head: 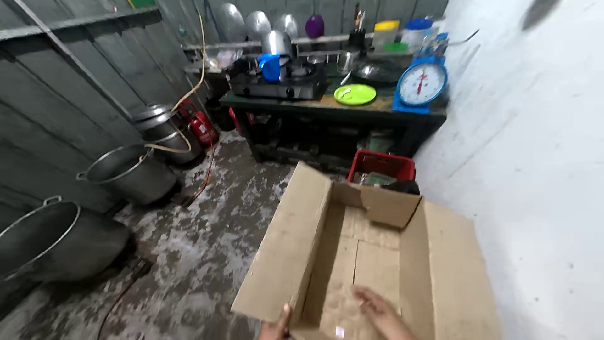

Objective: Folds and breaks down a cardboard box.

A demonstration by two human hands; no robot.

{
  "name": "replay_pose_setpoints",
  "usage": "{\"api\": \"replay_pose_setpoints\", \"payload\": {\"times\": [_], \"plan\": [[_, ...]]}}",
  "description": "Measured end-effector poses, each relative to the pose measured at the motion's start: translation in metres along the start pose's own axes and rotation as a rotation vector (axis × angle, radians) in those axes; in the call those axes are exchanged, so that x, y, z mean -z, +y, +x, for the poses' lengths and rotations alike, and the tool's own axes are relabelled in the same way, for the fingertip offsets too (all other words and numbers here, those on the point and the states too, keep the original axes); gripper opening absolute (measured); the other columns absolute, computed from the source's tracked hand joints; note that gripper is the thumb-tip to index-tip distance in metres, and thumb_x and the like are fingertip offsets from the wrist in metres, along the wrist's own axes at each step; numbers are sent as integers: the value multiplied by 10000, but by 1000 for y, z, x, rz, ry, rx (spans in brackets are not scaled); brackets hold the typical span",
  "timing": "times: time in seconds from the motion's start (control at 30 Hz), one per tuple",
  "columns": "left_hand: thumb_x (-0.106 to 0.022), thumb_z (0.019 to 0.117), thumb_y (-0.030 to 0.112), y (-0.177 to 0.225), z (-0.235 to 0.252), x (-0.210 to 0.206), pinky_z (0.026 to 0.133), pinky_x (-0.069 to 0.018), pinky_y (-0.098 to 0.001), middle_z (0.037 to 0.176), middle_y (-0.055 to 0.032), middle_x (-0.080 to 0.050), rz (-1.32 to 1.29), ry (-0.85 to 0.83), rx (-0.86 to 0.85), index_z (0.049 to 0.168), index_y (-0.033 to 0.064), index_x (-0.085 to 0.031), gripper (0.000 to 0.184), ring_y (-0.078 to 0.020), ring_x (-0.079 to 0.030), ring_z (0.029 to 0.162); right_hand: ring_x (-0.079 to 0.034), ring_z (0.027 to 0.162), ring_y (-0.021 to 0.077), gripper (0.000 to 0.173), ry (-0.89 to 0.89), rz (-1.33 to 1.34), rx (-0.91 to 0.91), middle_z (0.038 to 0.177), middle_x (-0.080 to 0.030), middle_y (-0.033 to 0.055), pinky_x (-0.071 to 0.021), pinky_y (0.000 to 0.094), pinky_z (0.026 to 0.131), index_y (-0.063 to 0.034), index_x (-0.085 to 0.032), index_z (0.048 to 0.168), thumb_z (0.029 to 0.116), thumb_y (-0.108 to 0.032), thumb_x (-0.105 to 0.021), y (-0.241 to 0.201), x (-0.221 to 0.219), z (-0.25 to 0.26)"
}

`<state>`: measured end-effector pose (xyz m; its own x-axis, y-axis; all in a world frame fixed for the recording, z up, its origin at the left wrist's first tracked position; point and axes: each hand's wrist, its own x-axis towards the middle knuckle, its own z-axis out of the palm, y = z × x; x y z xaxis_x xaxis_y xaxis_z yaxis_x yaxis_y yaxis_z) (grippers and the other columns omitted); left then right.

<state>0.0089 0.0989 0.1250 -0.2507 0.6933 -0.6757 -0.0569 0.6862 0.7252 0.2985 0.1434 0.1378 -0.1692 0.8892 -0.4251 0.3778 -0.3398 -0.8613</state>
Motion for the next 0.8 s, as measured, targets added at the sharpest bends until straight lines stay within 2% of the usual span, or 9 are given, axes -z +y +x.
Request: {"api": "replay_pose_setpoints", "payload": {"times": [0.13, 0.2, 0.27, 0.4, 0.47, 0.53, 0.6, 0.67, 0.8], "plan": [[-568, 1061, 301, -10, 1, 6, 848, -632, -448, 1208, -213, -681, -97, -24, 3, 1404, -42, -470, 495, -276, -725, 1028, -664, 1157, 216, 476, 247, 38, 94, 1345, -642, 132, -587, 403, 913, -39, -556, 1425, 958, -95, -481, 27, 34, -26], [-549, 1068, 291, -22, 6, 10, 848, -632, -449, 1196, -215, -683, -145, -27, -9, 1406, -46, -459, 486, -276, -724, 1025, -671, 1160, 232, 438, 374, 102, 225, 1355, -629, 170, -600, 396, 925, 31, -552, 1395, 987, -98, -458, 32, 36, -38], [-544, 1069, 295, -35, 7, 11, 854, -630, -450, 1180, -208, -694, -182, -12, -10, 1393, -49, -473, 477, -274, -725, 1024, -684, 1129, 240, 410, 427, 97, 354, 1343, -633, 185, -605, 400, 934, 64, -555, 1370, 1018, -99, -426, 36, 30, -51], [-526, 1075, 300, -43, 5, 15, 876, -626, -460, 1186, -209, -693, -216, 0, -28, 1394, -53, -476, 479, -282, -720, 1041, -696, 1068, 196, 382, 466, -3, 541, 1270, -681, 105, -608, 384, 935, -13, -597, 1363, 1070, -152, -396, 47, 17, -61], [-528, 1076, 289, -40, 4, 12, 867, -628, -454, 1187, -208, -689, -208, 20, -25, 1398, -48, -473, 469, -277, -720, 1035, -707, 1039, 213, 385, 514, 115, 535, 1261, -680, 122, -622, 385, 906, 17, -574, 1373, 1076, -151, -397, 48, 18, -62], [-528, 1075, 276, -37, 2, 9, 864, -624, -455, 1195, -211, -682, -201, 17, -23, 1411, -42, -459, 468, -277, -714, 1039, -718, 995, 244, 409, 570, 343, 445, 1256, -670, 157, -631, 393, 856, 58, -495, 1408, 1054, -119, -390, 45, 28, -61], [-531, 1074, 262, -32, 1, 7, 854, -626, -446, 1179, -209, -687, -183, 20, -22, 1393, -44, -477, 445, -271, -718, 1023, -725, 938, 258, 440, 619, 608, 361, 1225, -675, 154, -636, 410, 809, 27, -441, 1438, 1024, -88, -345, 44, 40, -58], [-535, 1073, 262, -28, 1, 6, 841, -629, -441, 1157, -207, -696, -164, 30, -23, 1370, -50, -498, 432, -270, -724, 1005, -736, 856, 239, 424, 657, 819, 304, 1144, -705, 132, -642, 394, 756, -25, -442, 1417, 1021, -83, -301, 42, 47, -54], [-539, 1073, 263, -27, 1, 6, 828, -634, -443, 1158, -208, -693, -162, 9, -25, 1387, -40, -478, 440, -277, -728, 998, -742, 777, 208, 395, 689, 964, 247, 1048, -738, 115, -644, 360, 719, -47, -472, 1378, 1053, -94, -252, 39, 53, -52]]}}
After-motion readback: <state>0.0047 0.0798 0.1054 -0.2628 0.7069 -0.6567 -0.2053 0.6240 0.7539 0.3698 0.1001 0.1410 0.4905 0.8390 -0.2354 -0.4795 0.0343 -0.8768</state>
